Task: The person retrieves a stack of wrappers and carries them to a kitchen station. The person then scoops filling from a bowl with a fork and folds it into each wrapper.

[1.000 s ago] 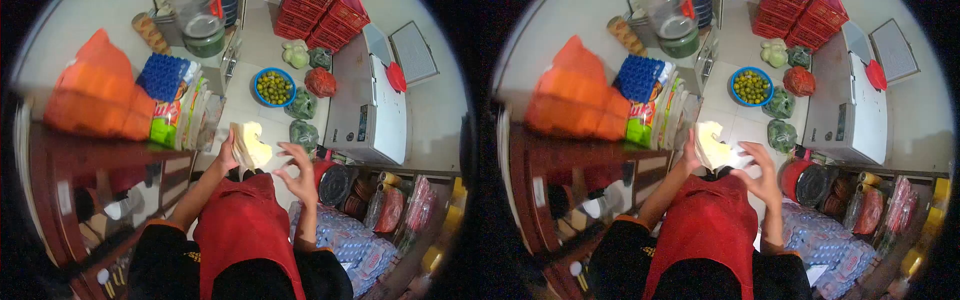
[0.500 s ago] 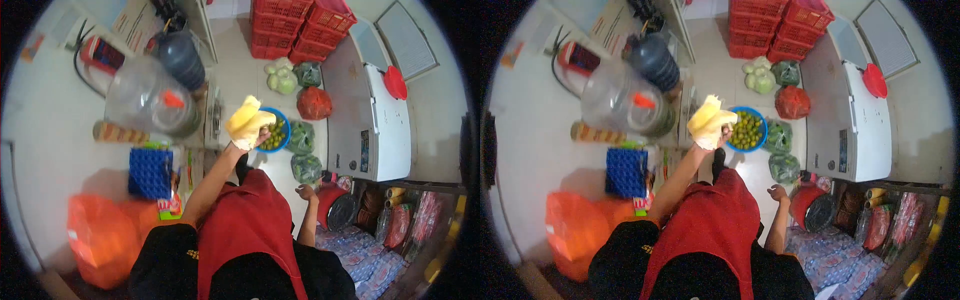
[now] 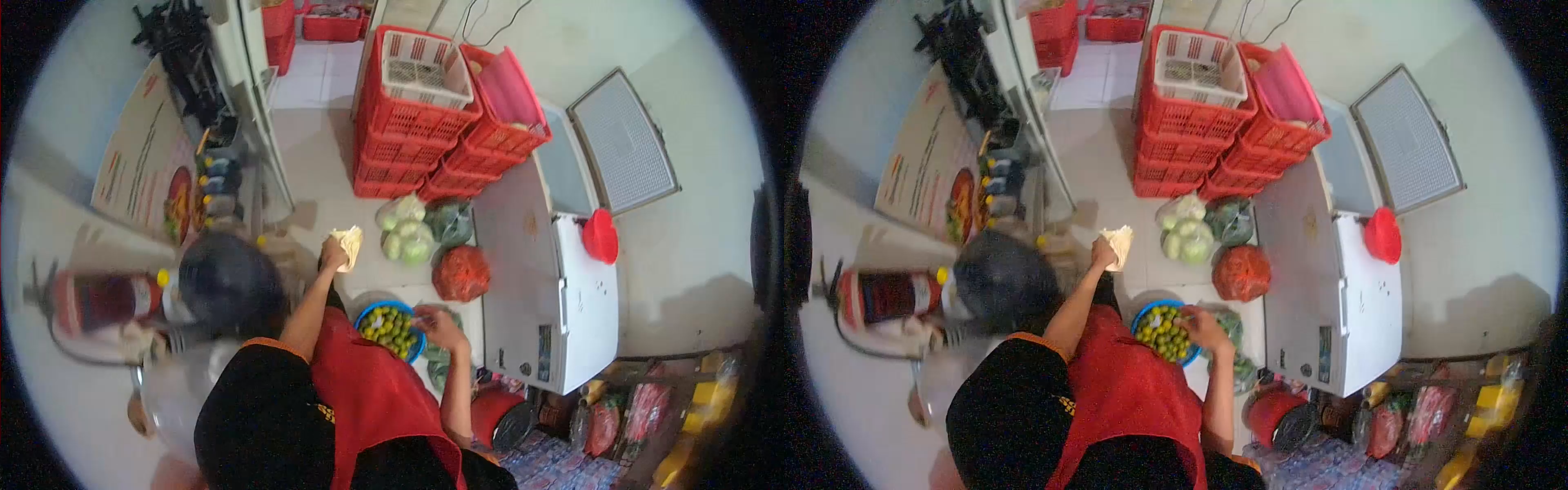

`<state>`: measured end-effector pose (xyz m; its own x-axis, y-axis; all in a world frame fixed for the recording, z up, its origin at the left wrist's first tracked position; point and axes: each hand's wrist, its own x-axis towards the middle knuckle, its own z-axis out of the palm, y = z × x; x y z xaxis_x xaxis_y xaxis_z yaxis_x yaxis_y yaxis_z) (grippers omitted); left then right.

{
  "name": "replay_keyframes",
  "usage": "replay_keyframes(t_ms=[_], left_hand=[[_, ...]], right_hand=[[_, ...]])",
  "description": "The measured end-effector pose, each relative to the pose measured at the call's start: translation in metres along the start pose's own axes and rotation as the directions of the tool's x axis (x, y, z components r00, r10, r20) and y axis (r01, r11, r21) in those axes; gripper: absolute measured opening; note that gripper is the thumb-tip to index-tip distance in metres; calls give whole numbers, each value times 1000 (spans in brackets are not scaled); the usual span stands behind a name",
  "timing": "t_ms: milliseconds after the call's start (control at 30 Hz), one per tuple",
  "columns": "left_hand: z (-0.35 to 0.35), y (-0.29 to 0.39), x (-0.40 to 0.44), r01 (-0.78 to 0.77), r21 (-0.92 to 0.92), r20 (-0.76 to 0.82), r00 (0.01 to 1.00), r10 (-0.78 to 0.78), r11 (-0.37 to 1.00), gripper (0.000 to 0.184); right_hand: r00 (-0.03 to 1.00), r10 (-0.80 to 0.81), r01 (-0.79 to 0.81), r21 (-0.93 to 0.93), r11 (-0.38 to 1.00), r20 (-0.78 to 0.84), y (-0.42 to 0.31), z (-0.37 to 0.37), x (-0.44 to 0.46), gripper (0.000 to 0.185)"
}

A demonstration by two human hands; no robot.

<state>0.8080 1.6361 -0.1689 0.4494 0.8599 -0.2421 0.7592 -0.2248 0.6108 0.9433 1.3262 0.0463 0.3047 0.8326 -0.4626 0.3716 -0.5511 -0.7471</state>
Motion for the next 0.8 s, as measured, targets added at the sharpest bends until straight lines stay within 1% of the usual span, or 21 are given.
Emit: replay_keyframes(t_ms=[33, 100, 133, 167, 200, 233, 267, 300, 333, 367, 400, 433, 467, 500, 533, 567, 600, 633, 733, 767, 800], left_hand=[[6, -8, 38, 44, -201, -25, 998, -49, 979, 41], [2, -11, 97, 100, -84, -172, 979, -113, 991, 51], [-4, -20, 119, 107, -82, -157, 980, -119, 991, 51], [-18, -20, 151, 70, -52, -114, 991, -76, 996, 57], [-32, -24, 191, 25, -20, -73, 997, -27, 999, 63], [-40, -32, 229, 14, -15, -63, 998, -15, 1000, 63], [-42, -46, 263, -16, -190, 16, 1000, 19, 982, 66], [-44, -57, 302, -30, -363, 82, 995, 64, 931, 68], [-46, -66, 341, 24, -386, 143, 989, 34, 922, 70], [-41, -77, 378, 22, -394, 143, 989, 38, 919, 70], [-34, -90, 418, 35, -368, 84, 996, -5, 929, 70], [-77, -53, 432, 96, -419, 172, 985, -25, 903, 71], [-127, -12, 443, 163, -459, 259, 965, -45, 873, 72], [-127, -11, 476, 166, -471, 249, 967, -50, 867, 72], [-120, -24, 516, 199, -468, 210, 971, -111, 861, 71], [-116, -31, 550, 233, -459, 173, 970, -171, 857, 70], [-132, -19, 568, 18, -342, -96, 994, -54, 939, 63], [-144, -13, 600, 8, -347, -110, 993, -49, 938, 63], [-168, -25, 675, 143, -530, 46, 989, -140, 836, 58], [-195, -27, 715, 171, -575, 77, 985, -156, 800, 56], [-221, -40, 729, 235, -597, 140, 972, -188, 767, 54]], right_hand=[[999, 26, -28, 50, 998, 35, -21, -14, 29, 37], [992, 37, -14, 191, 981, -122, -10, -21, 84, 34], [980, 117, -76, 239, 968, -163, -10, -30, 102, 29], [972, -28, 7, -90, 996, -231, 24, -38, 126, 26], [959, 106, -95, 53, 994, -263, 71, -36, 137, 25], [953, 88, -82, 35, 996, -291, 137, -32, 144, 28], [887, 265, -300, -36, 953, -378, 85, -45, 131, 32], [853, 406, -435, -18, 900, -328, 87, -48, 136, 34], [799, 535, -559, -12, 829, -273, 110, -45, 118, 36], [868, 377, -481, -352, 803, -323, 216, -14, 100, 36], [880, 324, -467, -517, 717, -346, 217, -1, 88, 32], [793, 581, -603, -97, 792, -185, 237, 21, 84, 36], [626, 780, -747, 282, 602, -6, 257, 42, 81, 41], [705, 591, -511, 858, 42, 391, 251, 43, 71, 47], [622, 690, -600, 791, 118, 370, 219, 25, 115, 47], [552, 777, -701, 672, 237, 302, 189, 11, 164, 47], [538, 803, -749, 583, 315, 258, 163, -7, 215, 46], [550, 807, -763, 523, 380, 217, 141, -27, 267, 46], [666, 739, -707, 401, 582, 103, 93, -94, 419, 46], [710, 701, -669, 371, 643, 65, 75, -117, 472, 46], [750, 661, -629, 328, 705, 18, 64, -145, 519, 46]])
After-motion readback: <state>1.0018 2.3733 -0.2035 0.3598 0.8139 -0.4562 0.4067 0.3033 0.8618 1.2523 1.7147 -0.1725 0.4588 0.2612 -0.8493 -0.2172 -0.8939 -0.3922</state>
